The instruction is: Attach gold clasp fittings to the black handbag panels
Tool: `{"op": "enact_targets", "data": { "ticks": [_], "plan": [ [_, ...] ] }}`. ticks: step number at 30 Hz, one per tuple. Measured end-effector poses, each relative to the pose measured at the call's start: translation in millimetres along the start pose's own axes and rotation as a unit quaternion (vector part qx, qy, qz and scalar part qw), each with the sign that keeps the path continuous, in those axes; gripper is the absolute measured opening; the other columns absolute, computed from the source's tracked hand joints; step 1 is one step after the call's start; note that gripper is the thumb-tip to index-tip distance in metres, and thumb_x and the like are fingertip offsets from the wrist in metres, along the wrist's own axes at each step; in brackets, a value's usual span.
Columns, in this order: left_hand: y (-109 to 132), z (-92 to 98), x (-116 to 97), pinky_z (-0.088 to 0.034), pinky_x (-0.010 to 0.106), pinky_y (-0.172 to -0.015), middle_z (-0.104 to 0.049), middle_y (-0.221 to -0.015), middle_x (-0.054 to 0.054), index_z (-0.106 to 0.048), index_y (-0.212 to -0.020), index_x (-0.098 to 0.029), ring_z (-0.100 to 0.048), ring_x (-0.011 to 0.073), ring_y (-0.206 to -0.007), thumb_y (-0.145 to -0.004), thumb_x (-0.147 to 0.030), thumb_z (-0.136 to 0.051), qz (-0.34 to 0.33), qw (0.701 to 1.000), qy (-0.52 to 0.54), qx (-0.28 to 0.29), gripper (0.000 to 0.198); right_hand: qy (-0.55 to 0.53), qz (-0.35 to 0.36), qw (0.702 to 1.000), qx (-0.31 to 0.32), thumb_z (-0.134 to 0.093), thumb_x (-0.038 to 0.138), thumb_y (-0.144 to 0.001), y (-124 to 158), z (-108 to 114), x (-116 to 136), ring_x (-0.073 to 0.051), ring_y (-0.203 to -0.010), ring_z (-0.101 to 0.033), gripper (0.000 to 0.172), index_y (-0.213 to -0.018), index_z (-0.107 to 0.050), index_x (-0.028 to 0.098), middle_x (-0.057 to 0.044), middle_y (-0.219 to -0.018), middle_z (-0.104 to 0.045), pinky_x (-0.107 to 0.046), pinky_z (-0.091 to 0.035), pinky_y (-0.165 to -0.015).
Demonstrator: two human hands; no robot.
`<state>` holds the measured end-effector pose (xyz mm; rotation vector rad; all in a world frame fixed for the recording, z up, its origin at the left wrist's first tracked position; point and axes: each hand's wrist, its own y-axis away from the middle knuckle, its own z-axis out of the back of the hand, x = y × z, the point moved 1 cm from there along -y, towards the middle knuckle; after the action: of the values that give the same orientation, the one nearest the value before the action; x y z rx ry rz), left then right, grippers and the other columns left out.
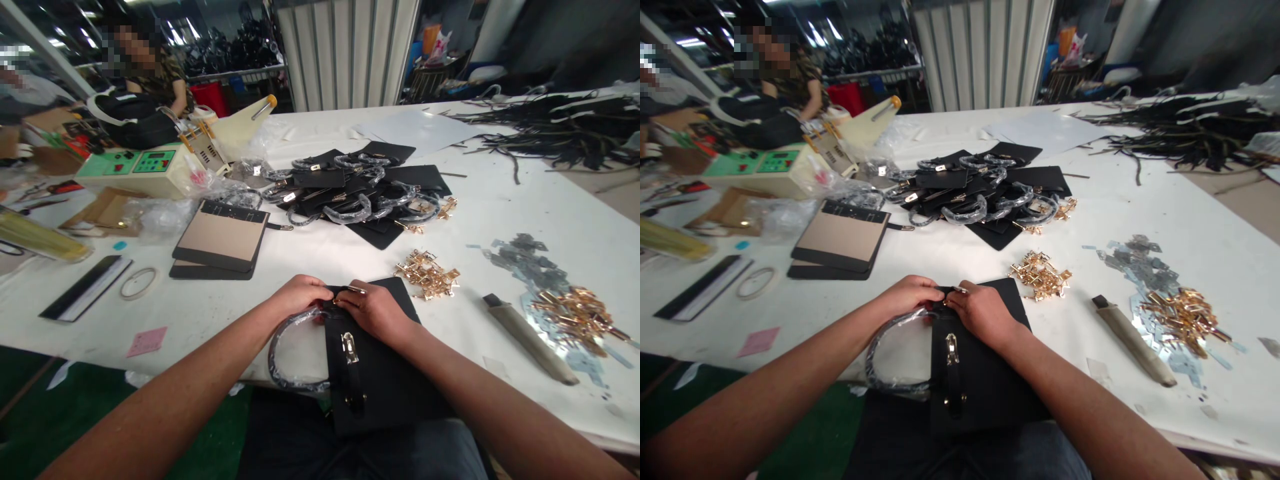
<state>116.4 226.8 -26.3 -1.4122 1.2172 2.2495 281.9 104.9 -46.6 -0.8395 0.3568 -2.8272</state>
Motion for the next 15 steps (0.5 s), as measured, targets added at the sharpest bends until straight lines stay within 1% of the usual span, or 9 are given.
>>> {"op": "enact_targets", "data": {
  "ticks": [3, 4, 6, 9, 11, 12, 13, 14, 15],
  "plan": [
    [3.8, 0.3, -1.6, -0.032, 0.023, -0.045, -0.057, -0.050, -0.001, -0.066, -0.063, -0.015, -0.048, 0.0102, -0.045, -0.063, -0.028, -0.074, -0.015, 0.999, -0.037, -0.016, 0.016, 0.060, -0.015, 0.997, 0.039, -0.054, 0.030, -0.104, -3.5, 5.0, 10.6, -0.017, -0.075, -0.066, 0.022, -0.097, -0.074, 0.022, -0.005, -0.093, -0.069, -0.026, -0.045, -0.067],
    [6.5, 0.4, -2.0, -0.033, 0.023, -0.045, -0.057, -0.050, -0.001, -0.066, -0.063, -0.014, -0.048, 0.0103, -0.045, -0.063, -0.028, -0.074, -0.020, 0.999, -0.034, -0.016, 0.016, 0.051, -0.017, 0.998, 0.038, -0.054, 0.030, -0.104, -2.3, 7.3, 13.2, -0.017, -0.077, -0.066, 0.021, -0.098, -0.074, 0.023, -0.005, -0.094, -0.070, -0.026, -0.046, -0.068],
    [14.5, 1.3, -3.2, -0.036, 0.024, -0.047, -0.057, -0.051, 0.000, -0.065, -0.064, -0.014, -0.049, 0.0114, -0.046, -0.062, -0.030, -0.075, -0.030, 1.000, 0.006, -0.002, 0.018, -0.018, -0.016, 1.000, 0.017, -0.056, 0.031, -0.103, 4.2, 13.7, 15.3, -0.018, -0.083, -0.068, 0.019, -0.103, -0.075, 0.026, -0.004, -0.098, -0.070, -0.027, -0.049, -0.075],
    [31.8, 6.3, -8.5, -0.043, 0.026, -0.049, -0.060, -0.055, 0.001, -0.066, -0.070, -0.014, -0.054, 0.0143, -0.048, -0.060, -0.035, -0.079, -0.051, 0.995, 0.081, 0.033, 0.026, -0.156, -0.034, 0.986, -0.054, -0.058, 0.039, -0.101, 19.2, 29.0, 9.6, -0.019, -0.092, -0.069, 0.021, -0.105, -0.075, 0.028, -0.003, -0.101, -0.072, -0.029, -0.054, -0.084],
    [45.7, 11.9, -15.1, -0.044, 0.026, -0.051, -0.063, -0.058, 0.002, -0.069, -0.075, -0.013, -0.056, 0.0146, -0.051, -0.060, -0.037, -0.081, -0.067, 0.993, 0.078, 0.051, 0.030, -0.156, -0.060, 0.977, -0.129, -0.064, 0.047, -0.096, 26.6, 43.2, 5.2, -0.023, -0.103, -0.068, 0.026, -0.110, -0.074, 0.027, -0.006, -0.112, -0.071, -0.033, -0.055, -0.090],
    [52.8, 15.0, -19.0, -0.043, 0.025, -0.052, -0.064, -0.060, 0.002, -0.070, -0.078, -0.013, -0.057, 0.0141, -0.052, -0.061, -0.037, -0.081, -0.075, 0.993, 0.060, 0.064, 0.031, -0.131, -0.070, 0.977, -0.154, -0.069, 0.051, -0.091, 28.4, 50.6, 5.2, -0.026, -0.110, -0.066, 0.034, -0.116, -0.073, 0.027, -0.008, -0.119, -0.070, -0.037, -0.054, -0.095],
    [60.0, 18.2, -23.4, -0.043, 0.024, -0.053, -0.064, -0.061, 0.002, -0.071, -0.080, -0.013, -0.057, 0.0132, -0.052, -0.062, -0.036, -0.081, -0.083, 0.993, 0.037, 0.081, 0.031, -0.107, -0.074, 0.980, -0.148, -0.073, 0.053, -0.087, 28.7, 57.3, 7.4, -0.029, -0.115, -0.064, 0.044, -0.122, -0.071, 0.027, -0.008, -0.126, -0.068, -0.040, -0.052, -0.098],
    [67.0, 21.6, -28.0, -0.043, 0.023, -0.054, -0.065, -0.062, 0.002, -0.072, -0.082, -0.013, -0.056, 0.0123, -0.053, -0.064, -0.036, -0.080, -0.091, 0.991, 0.012, 0.101, 0.030, -0.098, -0.074, 0.987, -0.105, -0.074, 0.055, -0.085, 27.6, 62.8, 11.8, -0.030, -0.116, -0.063, 0.050, -0.126, -0.069, 0.027, -0.009, -0.128, -0.068, -0.042, -0.052, -0.098],
    [74.2, 25.2, -32.9, -0.043, 0.023, -0.055, -0.065, -0.063, 0.001, -0.073, -0.083, -0.013, -0.056, 0.0118, -0.054, -0.066, -0.036, -0.079, -0.100, 0.988, -0.016, 0.119, 0.029, -0.107, -0.075, 0.991, -0.034, -0.073, 0.056, -0.085, 25.6, 67.0, 17.9, -0.030, -0.111, -0.065, 0.050, -0.125, -0.069, 0.027, -0.008, -0.123, -0.070, -0.040, -0.054, -0.093]
  ]
}}
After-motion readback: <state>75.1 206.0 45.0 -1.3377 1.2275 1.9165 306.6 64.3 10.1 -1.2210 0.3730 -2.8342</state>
